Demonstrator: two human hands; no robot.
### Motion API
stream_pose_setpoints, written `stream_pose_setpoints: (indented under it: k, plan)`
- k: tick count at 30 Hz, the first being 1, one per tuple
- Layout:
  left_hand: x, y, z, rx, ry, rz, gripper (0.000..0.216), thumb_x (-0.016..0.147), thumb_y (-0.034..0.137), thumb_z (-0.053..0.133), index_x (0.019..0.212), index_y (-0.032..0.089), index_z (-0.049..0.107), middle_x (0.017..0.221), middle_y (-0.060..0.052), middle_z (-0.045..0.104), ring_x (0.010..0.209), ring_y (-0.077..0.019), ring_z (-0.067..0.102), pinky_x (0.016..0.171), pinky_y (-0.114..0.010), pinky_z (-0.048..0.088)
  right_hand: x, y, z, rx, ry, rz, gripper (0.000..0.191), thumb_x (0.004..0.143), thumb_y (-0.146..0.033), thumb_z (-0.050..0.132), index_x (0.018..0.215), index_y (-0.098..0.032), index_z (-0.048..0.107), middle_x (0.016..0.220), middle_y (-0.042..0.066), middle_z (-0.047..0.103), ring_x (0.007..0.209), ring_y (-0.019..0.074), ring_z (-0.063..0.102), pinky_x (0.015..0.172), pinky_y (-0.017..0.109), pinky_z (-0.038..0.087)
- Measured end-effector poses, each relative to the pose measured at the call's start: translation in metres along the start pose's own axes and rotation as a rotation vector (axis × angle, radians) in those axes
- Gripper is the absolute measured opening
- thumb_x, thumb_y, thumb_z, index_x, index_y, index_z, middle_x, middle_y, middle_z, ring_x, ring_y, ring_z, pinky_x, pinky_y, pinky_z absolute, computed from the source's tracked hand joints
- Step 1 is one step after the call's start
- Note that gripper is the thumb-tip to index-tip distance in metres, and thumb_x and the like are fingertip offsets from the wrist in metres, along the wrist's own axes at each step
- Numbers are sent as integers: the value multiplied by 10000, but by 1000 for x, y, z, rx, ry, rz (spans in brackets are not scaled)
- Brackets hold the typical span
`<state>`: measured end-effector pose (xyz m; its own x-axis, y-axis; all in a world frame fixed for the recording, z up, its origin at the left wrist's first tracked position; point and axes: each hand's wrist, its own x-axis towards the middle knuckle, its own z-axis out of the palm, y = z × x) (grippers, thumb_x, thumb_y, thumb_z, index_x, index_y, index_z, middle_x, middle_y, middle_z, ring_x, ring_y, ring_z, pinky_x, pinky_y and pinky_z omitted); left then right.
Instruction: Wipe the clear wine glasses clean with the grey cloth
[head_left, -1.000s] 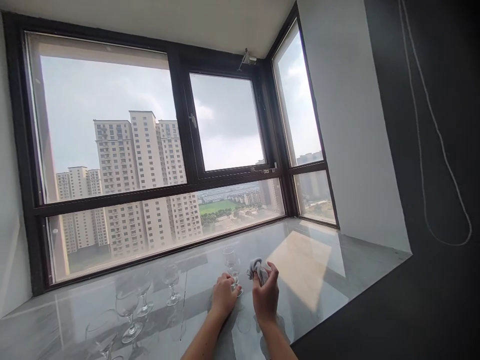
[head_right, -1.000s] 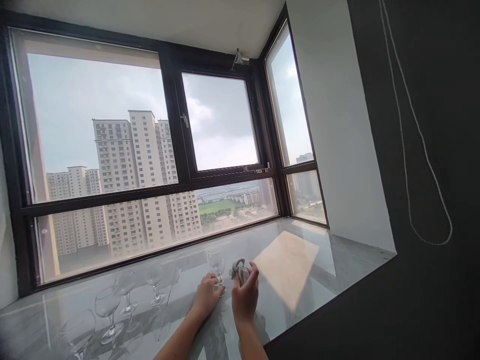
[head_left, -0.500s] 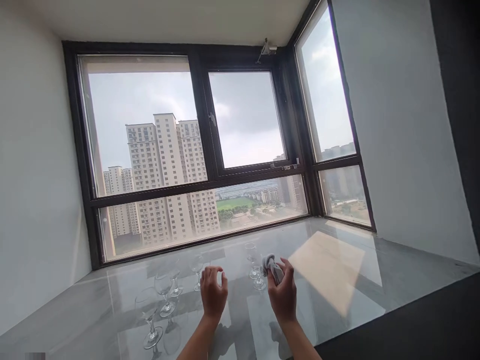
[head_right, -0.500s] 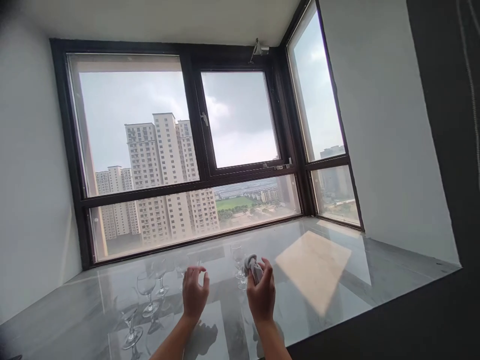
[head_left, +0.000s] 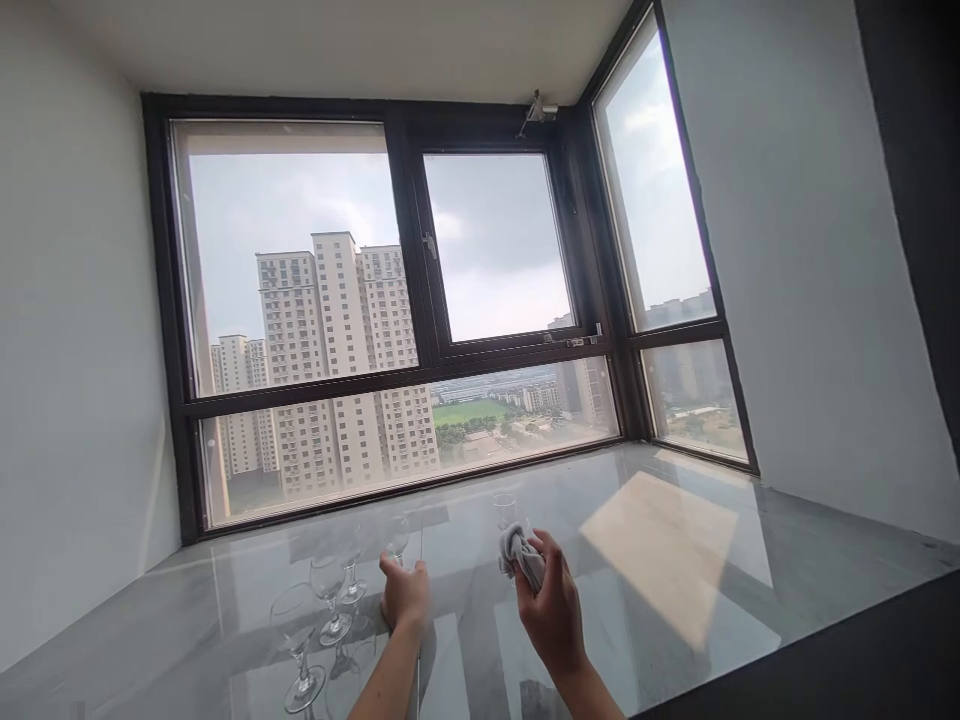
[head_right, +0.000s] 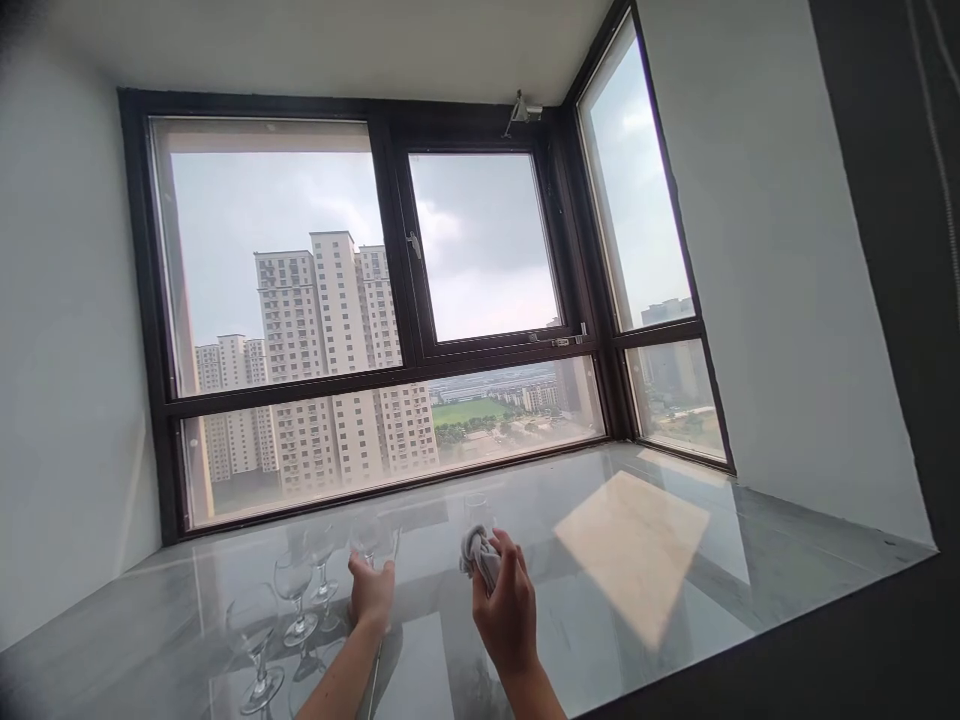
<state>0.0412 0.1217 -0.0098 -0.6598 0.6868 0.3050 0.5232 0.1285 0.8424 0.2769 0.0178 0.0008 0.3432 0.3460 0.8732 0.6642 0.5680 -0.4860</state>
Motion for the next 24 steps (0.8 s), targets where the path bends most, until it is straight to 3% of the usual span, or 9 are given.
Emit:
stream_pose_setpoints:
  k: [3,5,10,12,16,20,24]
  plan:
    - [-2,1,-1,19,-33,28,429,908,301,551,1319,186,511,1045,-132,784,1026,-325,738,900,-432,495,0,-3,-1,9,-20,-15,418,962,-304,538,1365,-238,446,1110,127,737,1026,291,732,832,427,623]
    - [-8,3,-4,3,-60,95,321,955,297,484,1251,205,570,1053,-117,787,1034,-290,739,885,-391,502,1,-5,0,16,-24,-29,419,965,-300,536,1368,-239,442,1123,132,737,1058,298,726,849,438,622]
    - [-40,12,-12,-54,-60,682,344,969,233,416,1253,212,610,1069,-91,787,1013,-256,735,991,-416,464,3,-7,6,22,3,-25,382,975,-298,527,1348,-254,457,1210,147,709,1121,307,705,884,462,615]
    - [-53,18,-14,-34,-51,837,340,966,207,403,1217,211,632,1055,-87,787,964,-254,742,992,-437,454,5,-7,7,31,18,3,383,976,-296,525,1350,-257,454,1218,147,706,1124,304,703,891,469,612]
    - [-69,30,-17,26,-48,975,348,925,122,415,1154,212,660,1016,-67,784,921,-229,740,943,-410,451,10,-11,4,78,-3,55,424,954,-276,547,1362,-256,432,1172,133,719,1103,289,707,897,455,603]
    - [-73,35,-23,63,-91,1085,366,843,61,447,1047,225,703,873,-26,763,818,-206,716,911,-384,444,18,-16,0,118,-141,56,517,872,-150,522,1372,-249,440,1126,109,725,1042,251,719,867,393,596]
    - [-74,37,-26,21,-177,1102,397,810,68,450,1037,231,731,844,-29,752,810,-211,706,905,-384,448,25,-21,1,121,-213,71,550,755,-104,509,1288,-238,520,989,66,734,909,233,726,782,348,578]
